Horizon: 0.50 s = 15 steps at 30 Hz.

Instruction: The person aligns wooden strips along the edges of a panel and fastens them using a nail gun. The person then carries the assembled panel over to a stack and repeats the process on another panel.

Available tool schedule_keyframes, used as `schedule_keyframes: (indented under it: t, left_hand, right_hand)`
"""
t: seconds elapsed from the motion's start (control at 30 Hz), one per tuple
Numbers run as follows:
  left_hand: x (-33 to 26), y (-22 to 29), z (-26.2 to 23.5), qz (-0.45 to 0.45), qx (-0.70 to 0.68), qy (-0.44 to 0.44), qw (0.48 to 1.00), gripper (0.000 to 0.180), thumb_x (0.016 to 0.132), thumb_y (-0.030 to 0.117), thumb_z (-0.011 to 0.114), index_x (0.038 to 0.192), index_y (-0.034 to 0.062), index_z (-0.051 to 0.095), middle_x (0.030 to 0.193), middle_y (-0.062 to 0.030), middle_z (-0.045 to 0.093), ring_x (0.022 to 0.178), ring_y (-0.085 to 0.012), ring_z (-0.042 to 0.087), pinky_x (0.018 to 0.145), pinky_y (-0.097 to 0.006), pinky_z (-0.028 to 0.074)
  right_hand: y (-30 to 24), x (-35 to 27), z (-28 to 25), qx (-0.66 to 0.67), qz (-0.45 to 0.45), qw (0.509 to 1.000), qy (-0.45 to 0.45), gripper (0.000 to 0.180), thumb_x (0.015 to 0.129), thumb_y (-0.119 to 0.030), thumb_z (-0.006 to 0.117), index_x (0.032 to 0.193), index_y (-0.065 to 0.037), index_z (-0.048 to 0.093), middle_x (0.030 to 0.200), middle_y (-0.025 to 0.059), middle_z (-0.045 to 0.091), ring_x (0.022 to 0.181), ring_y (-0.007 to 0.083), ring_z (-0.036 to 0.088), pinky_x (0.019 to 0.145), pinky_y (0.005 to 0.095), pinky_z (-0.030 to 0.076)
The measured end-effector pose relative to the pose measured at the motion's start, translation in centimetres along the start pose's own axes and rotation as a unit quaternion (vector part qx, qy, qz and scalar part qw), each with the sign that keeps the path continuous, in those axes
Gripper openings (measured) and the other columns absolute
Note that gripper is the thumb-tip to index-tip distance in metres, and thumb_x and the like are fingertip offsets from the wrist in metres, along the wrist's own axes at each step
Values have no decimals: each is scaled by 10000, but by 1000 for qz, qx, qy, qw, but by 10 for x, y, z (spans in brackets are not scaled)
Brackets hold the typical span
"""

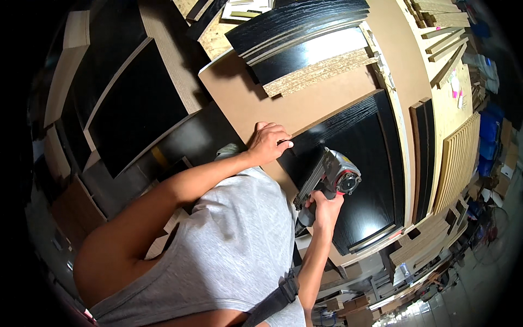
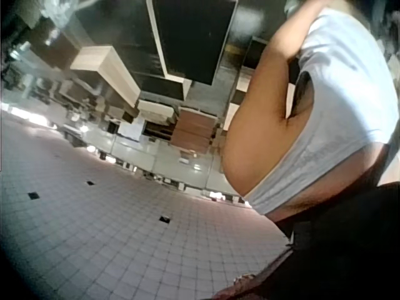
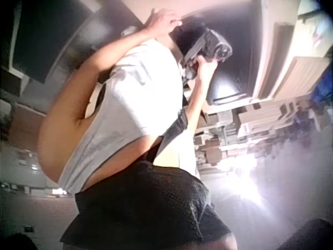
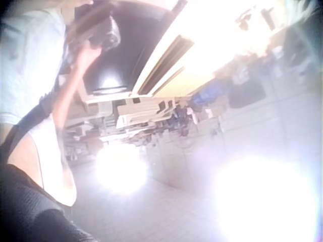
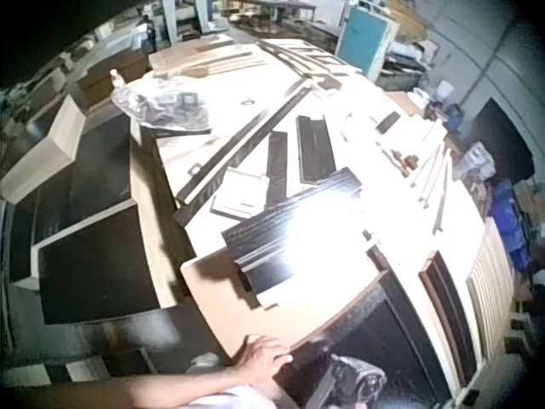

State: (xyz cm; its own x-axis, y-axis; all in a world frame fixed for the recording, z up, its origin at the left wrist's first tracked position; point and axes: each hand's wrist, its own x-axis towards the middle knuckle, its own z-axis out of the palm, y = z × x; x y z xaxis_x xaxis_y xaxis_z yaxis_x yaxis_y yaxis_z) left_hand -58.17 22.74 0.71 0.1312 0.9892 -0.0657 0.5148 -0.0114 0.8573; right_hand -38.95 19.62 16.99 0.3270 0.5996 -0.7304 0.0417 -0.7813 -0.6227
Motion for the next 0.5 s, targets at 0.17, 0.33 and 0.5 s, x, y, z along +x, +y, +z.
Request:
schedule_keyframes:
  t: [0.17,0.33,0.5]
  left_hand:
    - [1,0,-3,1,-8,-10,1000,138,837,243,739,863,107,745,883,-20,684,939,-198,631,926,-393,348]
    - [0,-6,2,7,-2,-2,1000,133,831,247,744,852,115,742,887,-14,683,933,-200,634,915,-393,352]
    - [0,-5,2,8,3,-1,1000,147,822,257,753,842,112,738,879,-12,680,924,-199,633,913,-391,351]
  right_hand:
    - [-18,13,1,17,6,999,-35,364,722,23,556,1084,32,586,641,74,525,498,185,515,495,323,474]
    - [-31,29,1,16,-5,999,-34,323,731,5,555,1052,24,585,644,70,515,508,186,517,503,322,476]
    - [-44,41,-2,9,-8,999,-44,317,734,-4,558,1048,25,590,642,72,517,506,187,525,513,318,480]
